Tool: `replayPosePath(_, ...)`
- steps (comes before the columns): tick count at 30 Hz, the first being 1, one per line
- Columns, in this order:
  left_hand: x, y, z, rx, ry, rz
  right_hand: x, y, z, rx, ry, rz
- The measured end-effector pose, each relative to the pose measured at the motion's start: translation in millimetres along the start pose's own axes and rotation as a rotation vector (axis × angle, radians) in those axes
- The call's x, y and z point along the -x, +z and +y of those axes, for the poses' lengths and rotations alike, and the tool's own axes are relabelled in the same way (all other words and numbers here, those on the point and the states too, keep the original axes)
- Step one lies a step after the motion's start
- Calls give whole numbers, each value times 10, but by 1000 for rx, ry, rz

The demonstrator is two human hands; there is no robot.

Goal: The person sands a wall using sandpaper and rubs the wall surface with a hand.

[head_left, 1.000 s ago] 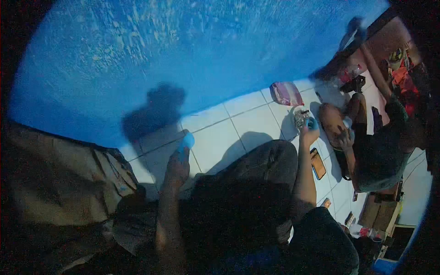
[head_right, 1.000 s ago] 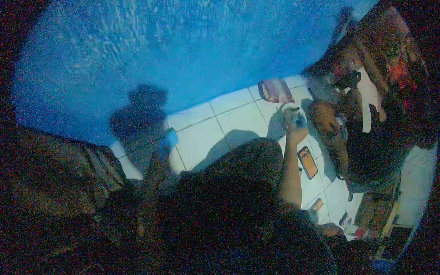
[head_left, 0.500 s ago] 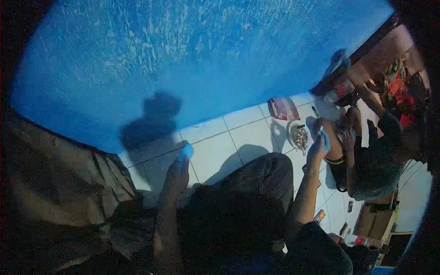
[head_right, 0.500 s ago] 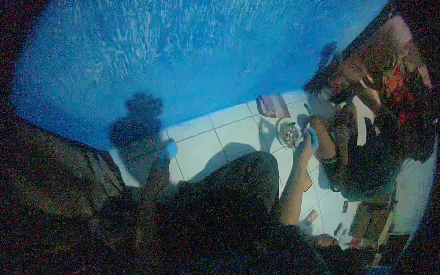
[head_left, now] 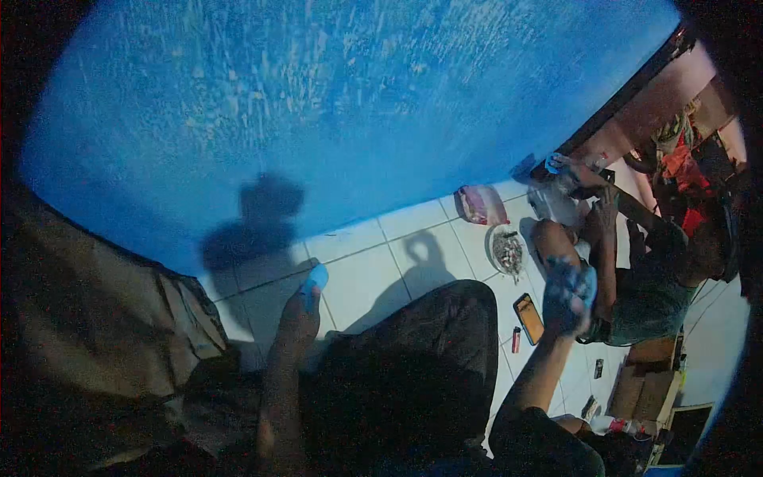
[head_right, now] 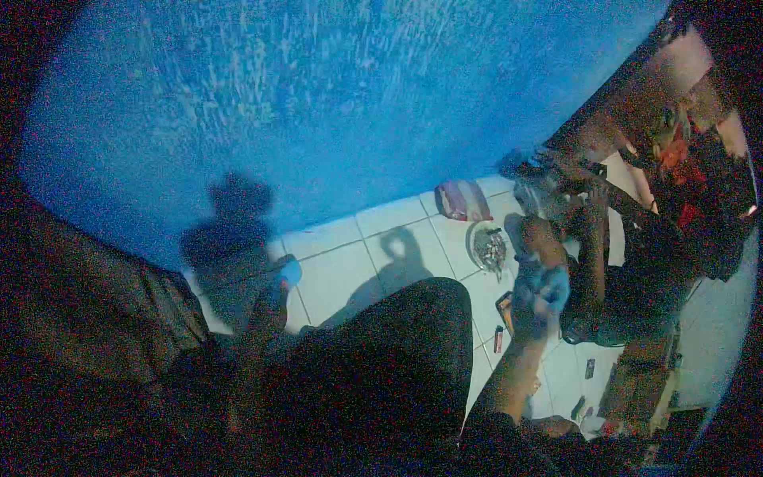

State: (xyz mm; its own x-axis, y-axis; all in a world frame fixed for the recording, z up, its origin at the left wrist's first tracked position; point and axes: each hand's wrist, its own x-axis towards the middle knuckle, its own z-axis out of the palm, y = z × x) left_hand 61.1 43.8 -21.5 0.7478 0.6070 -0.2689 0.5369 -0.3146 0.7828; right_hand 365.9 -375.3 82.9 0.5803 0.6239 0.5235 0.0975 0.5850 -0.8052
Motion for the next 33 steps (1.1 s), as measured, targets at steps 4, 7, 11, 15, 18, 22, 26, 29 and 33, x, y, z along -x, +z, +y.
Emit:
replayPosePath(4, 50, -2, -64, -11, 13, 9, -367, 650, -411, 4, -158, -106)
replayPosePath(7, 5, 35, -115, -36, 39, 10, -794, 1397, -597, -42, -240, -394)
replayPosePath(11, -35, 86, -197, -95, 94, -1, -1238, 2537, -530, -98, -213, -618)
replayPosePath(15, -15, 46, -145, -82, 88, -13, -1188, 2784, -436, -155, -255, -582)
replayPosePath(18, -8, 35, -133, -87, 103, -19, -1207, 2787, -327, -219, -312, -708)
replayPosePath(22, -31, 34, -166, -150, 156, -38, -1243, 3083, -226, -307, -456, -514)
replayPosePath(26, 34, -45, 49, 32, -3, -36, -1316, 2999, -399, -251, -250, -679)
replayPosePath(29, 30, -68, 119, 50, -40, -39, -1283, 3065, -342, -287, -263, -632)
replayPosePath(33, 103, -110, 180, 68, 25, -8, -1220, 3159, -338, -327, -271, -555)
